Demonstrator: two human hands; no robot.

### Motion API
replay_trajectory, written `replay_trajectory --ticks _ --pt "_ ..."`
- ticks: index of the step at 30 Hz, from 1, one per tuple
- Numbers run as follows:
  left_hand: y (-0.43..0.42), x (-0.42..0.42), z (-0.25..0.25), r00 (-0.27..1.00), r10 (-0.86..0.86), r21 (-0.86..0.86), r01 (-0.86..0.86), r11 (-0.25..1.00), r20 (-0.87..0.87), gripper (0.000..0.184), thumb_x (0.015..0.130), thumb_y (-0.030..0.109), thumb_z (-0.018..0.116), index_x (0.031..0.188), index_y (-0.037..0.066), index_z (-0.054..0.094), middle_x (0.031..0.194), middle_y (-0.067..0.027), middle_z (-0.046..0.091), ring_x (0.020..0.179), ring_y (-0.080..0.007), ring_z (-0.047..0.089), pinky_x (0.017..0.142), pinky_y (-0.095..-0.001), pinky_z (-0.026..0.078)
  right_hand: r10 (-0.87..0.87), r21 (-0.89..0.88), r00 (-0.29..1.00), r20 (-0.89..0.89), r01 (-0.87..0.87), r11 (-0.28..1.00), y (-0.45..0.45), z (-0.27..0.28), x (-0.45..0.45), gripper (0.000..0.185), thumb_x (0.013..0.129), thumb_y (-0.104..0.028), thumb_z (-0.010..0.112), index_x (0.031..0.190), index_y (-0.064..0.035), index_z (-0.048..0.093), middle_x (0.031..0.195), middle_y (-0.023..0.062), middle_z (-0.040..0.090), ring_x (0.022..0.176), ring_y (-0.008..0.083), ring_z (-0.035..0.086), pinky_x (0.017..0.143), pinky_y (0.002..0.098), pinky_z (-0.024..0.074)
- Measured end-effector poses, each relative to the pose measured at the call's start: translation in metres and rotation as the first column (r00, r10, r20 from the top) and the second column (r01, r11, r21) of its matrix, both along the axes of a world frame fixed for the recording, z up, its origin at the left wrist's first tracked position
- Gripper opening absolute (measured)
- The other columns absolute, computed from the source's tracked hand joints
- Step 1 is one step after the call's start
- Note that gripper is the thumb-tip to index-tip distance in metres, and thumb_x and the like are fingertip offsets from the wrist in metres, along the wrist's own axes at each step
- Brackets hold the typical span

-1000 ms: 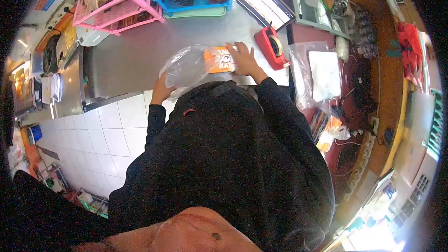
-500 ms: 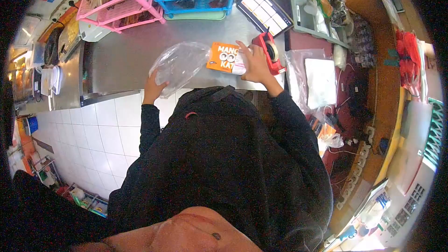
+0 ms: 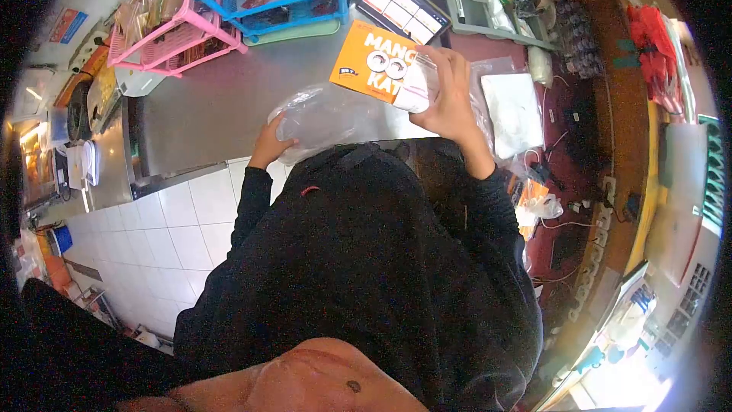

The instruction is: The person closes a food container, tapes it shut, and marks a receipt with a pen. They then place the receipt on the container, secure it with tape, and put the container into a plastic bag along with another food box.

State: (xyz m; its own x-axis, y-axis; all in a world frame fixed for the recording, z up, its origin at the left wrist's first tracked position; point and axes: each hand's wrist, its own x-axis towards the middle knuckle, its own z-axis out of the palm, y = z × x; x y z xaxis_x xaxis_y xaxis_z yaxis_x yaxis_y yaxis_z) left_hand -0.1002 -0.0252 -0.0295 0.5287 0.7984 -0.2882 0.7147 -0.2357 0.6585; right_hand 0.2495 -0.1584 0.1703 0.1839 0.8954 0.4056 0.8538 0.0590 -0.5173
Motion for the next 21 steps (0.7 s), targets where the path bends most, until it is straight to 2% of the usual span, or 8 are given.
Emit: replay_trajectory --ticks 10,21 --pt "0.012 0.013 0.001 0.99 -0.138 0.004 0.138 0.99 -0.019 0.079 0.063 0.03 0.078 0.131 0.008 0.045 0.123 -0.0237 0.051 0.116 -0.0369 0.047 0.098 -0.0401 0.039 0.049 -0.026 0.997 -0.065 -0.05 0.998 -0.004 0.011 -0.015 0.076 0.043 -0.006 0.068 0.116 -0.0097 0.049 0.109 0.019 0.044 0.106 0.0384 0.04 0.094 0.0426 0.0328" --pt "0.018 0.003 -0.003 0.988 -0.152 -0.064 0.149 0.987 -0.04 0.082 0.061 0.032 0.079 0.133 0.013 0.044 0.124 -0.0257 0.049 0.116 -0.0379 0.047 0.098 -0.0406 0.039 0.028 -0.036 0.999 -0.046 -0.029 0.999 0.007 0.003 -0.018 0.073 0.043 -0.008 0.07 0.113 -0.0088 0.048 0.112 0.0172 0.045 0.108 0.0363 0.041 0.094 0.0419 0.0317"
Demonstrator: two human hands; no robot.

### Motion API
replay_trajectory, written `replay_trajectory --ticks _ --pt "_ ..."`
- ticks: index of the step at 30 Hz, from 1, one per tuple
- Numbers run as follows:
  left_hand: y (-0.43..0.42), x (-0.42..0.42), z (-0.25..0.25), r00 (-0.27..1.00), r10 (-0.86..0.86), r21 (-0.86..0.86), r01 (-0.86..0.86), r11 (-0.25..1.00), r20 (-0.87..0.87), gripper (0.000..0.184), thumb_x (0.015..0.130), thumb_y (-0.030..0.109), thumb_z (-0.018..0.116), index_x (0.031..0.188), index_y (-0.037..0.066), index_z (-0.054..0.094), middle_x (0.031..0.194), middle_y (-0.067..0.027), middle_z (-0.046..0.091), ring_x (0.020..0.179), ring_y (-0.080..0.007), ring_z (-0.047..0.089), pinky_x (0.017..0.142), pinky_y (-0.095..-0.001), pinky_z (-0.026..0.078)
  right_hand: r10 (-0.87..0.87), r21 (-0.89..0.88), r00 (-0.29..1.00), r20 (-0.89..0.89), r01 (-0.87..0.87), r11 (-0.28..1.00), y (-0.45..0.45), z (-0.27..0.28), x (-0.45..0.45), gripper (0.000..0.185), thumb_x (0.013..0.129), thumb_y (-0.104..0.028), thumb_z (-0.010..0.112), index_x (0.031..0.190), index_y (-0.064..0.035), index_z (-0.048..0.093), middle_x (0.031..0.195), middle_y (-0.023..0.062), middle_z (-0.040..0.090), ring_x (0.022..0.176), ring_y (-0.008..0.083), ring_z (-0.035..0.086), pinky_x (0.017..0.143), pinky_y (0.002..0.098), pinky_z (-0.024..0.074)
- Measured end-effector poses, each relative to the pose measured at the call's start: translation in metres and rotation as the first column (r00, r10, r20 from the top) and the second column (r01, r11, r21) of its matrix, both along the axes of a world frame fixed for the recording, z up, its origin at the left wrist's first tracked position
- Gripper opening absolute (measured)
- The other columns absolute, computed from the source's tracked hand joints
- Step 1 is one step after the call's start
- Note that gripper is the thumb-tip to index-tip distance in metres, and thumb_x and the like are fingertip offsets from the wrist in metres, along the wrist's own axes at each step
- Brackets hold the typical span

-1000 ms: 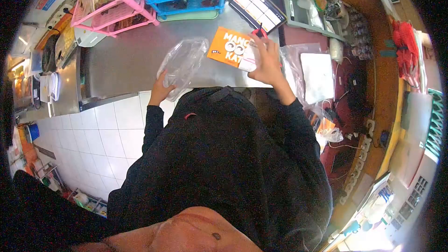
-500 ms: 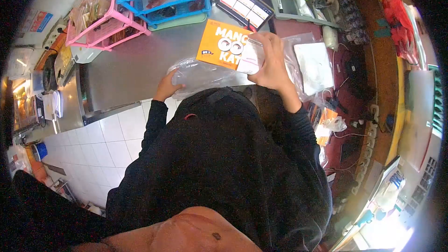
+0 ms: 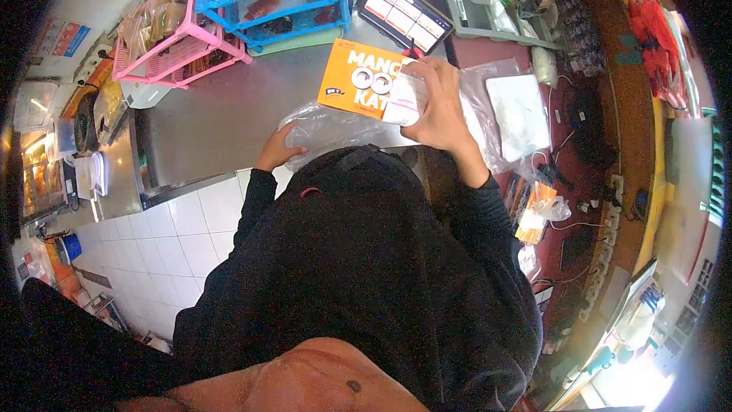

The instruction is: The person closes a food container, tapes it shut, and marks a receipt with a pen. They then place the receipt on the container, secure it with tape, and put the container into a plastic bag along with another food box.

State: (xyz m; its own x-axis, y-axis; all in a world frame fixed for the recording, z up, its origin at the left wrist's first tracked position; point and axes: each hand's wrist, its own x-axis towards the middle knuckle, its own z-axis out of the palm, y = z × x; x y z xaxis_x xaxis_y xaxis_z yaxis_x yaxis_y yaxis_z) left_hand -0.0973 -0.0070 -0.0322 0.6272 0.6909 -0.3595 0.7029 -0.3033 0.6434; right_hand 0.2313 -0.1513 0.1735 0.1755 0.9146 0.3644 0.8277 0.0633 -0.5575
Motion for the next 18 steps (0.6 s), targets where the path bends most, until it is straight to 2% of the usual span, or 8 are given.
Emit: replay_trajectory --ticks 8,10,18 --pt "0.005 0.002 -0.007 0.999 -0.023 0.007 0.023 1.0 -0.028 0.079 0.064 0.032 0.078 0.132 0.011 0.044 0.124 -0.0236 0.05 0.116 -0.0374 0.048 0.098 -0.0406 0.039 0.032 -0.017 0.999 -0.039 -0.032 0.999 0.009 -0.005 -0.001 0.072 0.043 -0.007 0.07 0.111 -0.0098 0.047 0.113 0.0175 0.045 0.109 0.0367 0.041 0.095 0.0419 0.0317" --pt "0.007 0.002 -0.007 0.998 -0.019 -0.062 0.016 0.998 -0.055 0.079 0.067 0.036 0.077 0.135 0.016 0.042 0.131 -0.0205 0.047 0.121 -0.0363 0.044 0.102 -0.0419 0.035 0.034 -0.02 0.998 -0.048 -0.035 0.999 0.011 -0.005 -0.001 0.071 0.043 -0.007 0.07 0.11 -0.0099 0.047 0.113 0.0175 0.045 0.109 0.0368 0.04 0.095 0.0418 0.0317" --pt "0.011 0.007 -0.01 0.997 -0.036 -0.072 0.031 0.997 -0.064 0.076 0.068 0.036 0.076 0.133 0.013 0.044 0.129 -0.022 0.048 0.119 -0.0366 0.046 0.1 -0.0411 0.037 0.007 -0.029 0.999 -0.047 -0.008 1.0 0.014 -0.005 0.005 0.071 0.043 -0.006 0.069 0.11 -0.0104 0.045 0.113 0.0165 0.044 0.109 0.0363 0.04 0.097 0.0414 0.0309"
